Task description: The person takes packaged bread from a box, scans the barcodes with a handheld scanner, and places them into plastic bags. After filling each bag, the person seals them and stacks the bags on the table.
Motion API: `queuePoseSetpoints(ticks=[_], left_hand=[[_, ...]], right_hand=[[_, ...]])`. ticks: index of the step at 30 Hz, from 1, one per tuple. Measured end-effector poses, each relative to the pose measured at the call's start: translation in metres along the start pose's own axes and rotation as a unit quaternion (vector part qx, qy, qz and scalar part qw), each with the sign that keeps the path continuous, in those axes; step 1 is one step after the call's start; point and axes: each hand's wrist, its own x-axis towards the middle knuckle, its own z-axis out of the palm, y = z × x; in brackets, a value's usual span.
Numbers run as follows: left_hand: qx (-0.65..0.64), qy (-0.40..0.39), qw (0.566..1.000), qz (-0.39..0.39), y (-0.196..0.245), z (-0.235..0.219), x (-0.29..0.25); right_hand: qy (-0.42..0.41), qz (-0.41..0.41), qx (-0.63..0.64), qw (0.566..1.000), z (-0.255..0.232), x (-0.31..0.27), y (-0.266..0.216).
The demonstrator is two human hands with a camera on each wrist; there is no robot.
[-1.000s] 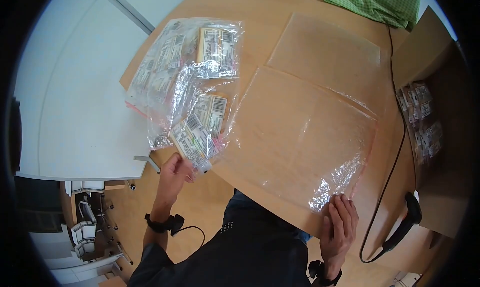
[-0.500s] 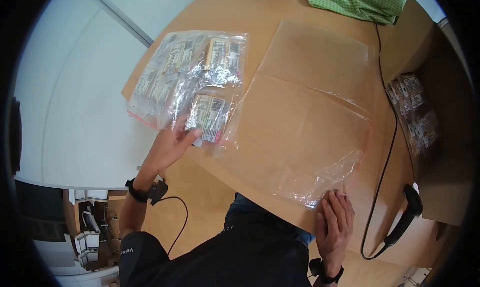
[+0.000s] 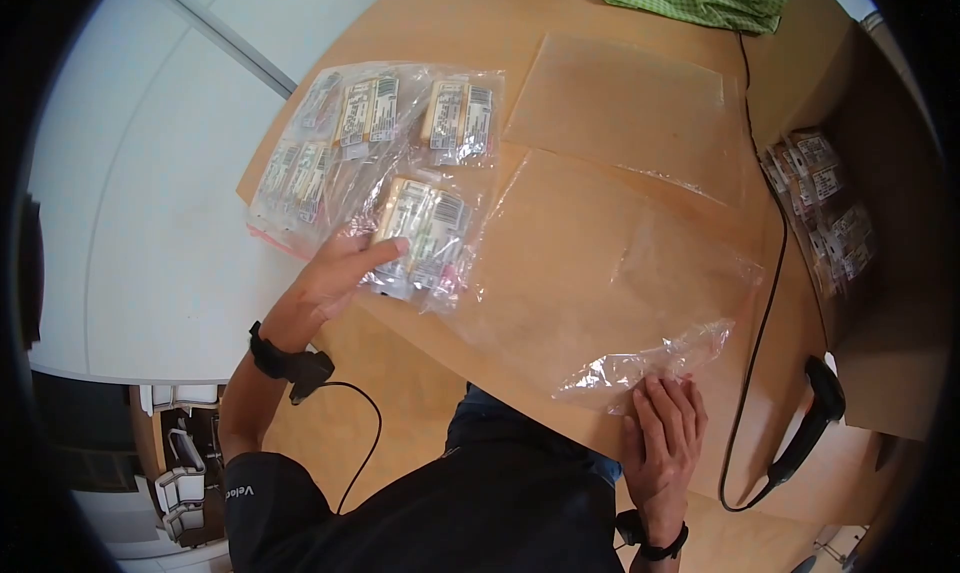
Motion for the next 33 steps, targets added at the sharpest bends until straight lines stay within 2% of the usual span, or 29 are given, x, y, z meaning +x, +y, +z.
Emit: queuePoseSetpoints(ticks=[1, 2, 4, 5, 6, 7, 8, 10, 11, 12, 14, 15, 16, 17, 18, 19, 20, 21, 22, 23, 24, 26, 27, 29, 33], left_hand=[[-0.058, -0.004, 0.997, -0.041, -0.001, -0.006, -0.001], [-0.056, -0.007, 0.998, -0.041, 0.000, -0.012, -0.007], [0.042, -0.018, 0.997, 0.069, 0.019, -0.019, -0.038], [0.042, -0.018, 0.997, 0.066, 0.030, -0.025, -0.052], [0.071, -0.030, 0.997, 0.005, 0.042, -0.033, -0.066], [0.100, -0.043, 0.992, -0.056, 0.047, -0.040, -0.076], [0.099, -0.042, 0.992, -0.060, 0.045, -0.049, -0.083], [0.079, -0.130, 0.987, -0.048, 0.042, -0.060, -0.092], [0.050, -0.128, 0.990, -0.031, 0.041, -0.057, -0.094], [0.052, -0.137, 0.989, -0.029, 0.039, -0.051, -0.096], [0.061, -0.095, 0.987, 0.112, 0.034, -0.032, -0.097], [0.072, -0.059, 0.982, 0.164, 0.032, -0.015, -0.096], [0.065, -0.085, 0.979, 0.172, 0.042, 0.001, -0.090], [0.184, -0.092, 0.937, 0.282, 0.056, 0.019, -0.088], [0.293, -0.090, 0.868, 0.390, 0.069, 0.036, -0.088], [0.279, -0.113, 0.826, 0.476, 0.082, 0.053, -0.083], [0.272, -0.133, 0.819, 0.488, 0.091, 0.068, -0.079], [0.232, -0.133, 0.824, 0.500, 0.097, 0.078, -0.077], [0.204, -0.119, 0.827, 0.511, 0.089, 0.115, -0.076], [0.156, -0.140, 0.854, 0.477, 0.076, 0.128, -0.066], [0.154, -0.145, 0.850, 0.483, 0.064, 0.140, -0.058], [-0.060, -0.185, 0.878, 0.437, 0.042, 0.161, -0.046], [-0.057, -0.191, 0.877, 0.437, 0.035, 0.166, -0.040], [-0.171, -0.197, 0.895, 0.361, 0.016, 0.169, -0.025], [-0.135, -0.204, 0.909, 0.339, 0.028, 0.177, -0.030]], right_hand=[[0.001, 0.003, -0.001, 1.000, -0.002, -0.002, 0.001], [0.008, 0.011, -0.018, 1.000, -0.005, -0.005, 0.004], [0.013, 0.021, -0.036, 0.999, -0.006, -0.012, 0.006], [0.061, 0.044, -0.023, 0.997, -0.004, -0.016, 0.006], [0.108, 0.067, -0.010, 0.992, -0.002, -0.017, 0.005], [0.150, 0.044, -0.021, 0.987, 0.003, -0.018, 0.003], [0.147, 0.044, -0.019, 0.988, 0.003, -0.014, -0.001], [0.024, -0.012, -0.068, 0.997, -0.001, 0.008, -0.016], [-0.078, -0.007, -0.091, 0.993, -0.001, 0.017, -0.019], [-0.077, 0.001, -0.096, 0.992, -0.001, 0.021, -0.021], [-0.060, -0.050, -0.046, 0.996, -0.004, 0.029, -0.022], [-0.056, -0.035, -0.064, 0.996, -0.012, 0.038, -0.028], [-0.015, -0.043, 0.113, 0.993, -0.023, 0.049, -0.040], [0.035, -0.051, 0.282, 0.957, -0.032, 0.059, -0.051], [0.046, -0.033, 0.262, 0.963, -0.035, 0.070, -0.058], [0.067, -0.034, 0.339, 0.938, -0.040, 0.081, -0.064], [0.090, -0.038, 0.415, 0.904, -0.047, 0.088, -0.064], [0.103, -0.027, 0.402, 0.909, -0.057, 0.094, -0.064], [0.039, -0.034, 0.383, 0.922, -0.061, 0.084, -0.030], [-0.031, -0.030, 0.355, 0.934, -0.061, 0.082, -0.020], [-0.024, -0.028, 0.349, 0.936, -0.053, 0.074, -0.009], [0.041, -0.024, 0.246, 0.968, -0.031, 0.064, 0.007], [0.046, -0.021, 0.246, 0.968, -0.031, 0.062, 0.007], [0.116, -0.005, 0.254, 0.960, -0.024, 0.059, 0.001], [0.094, -0.021, 0.262, 0.960, -0.011, 0.064, 0.008]])
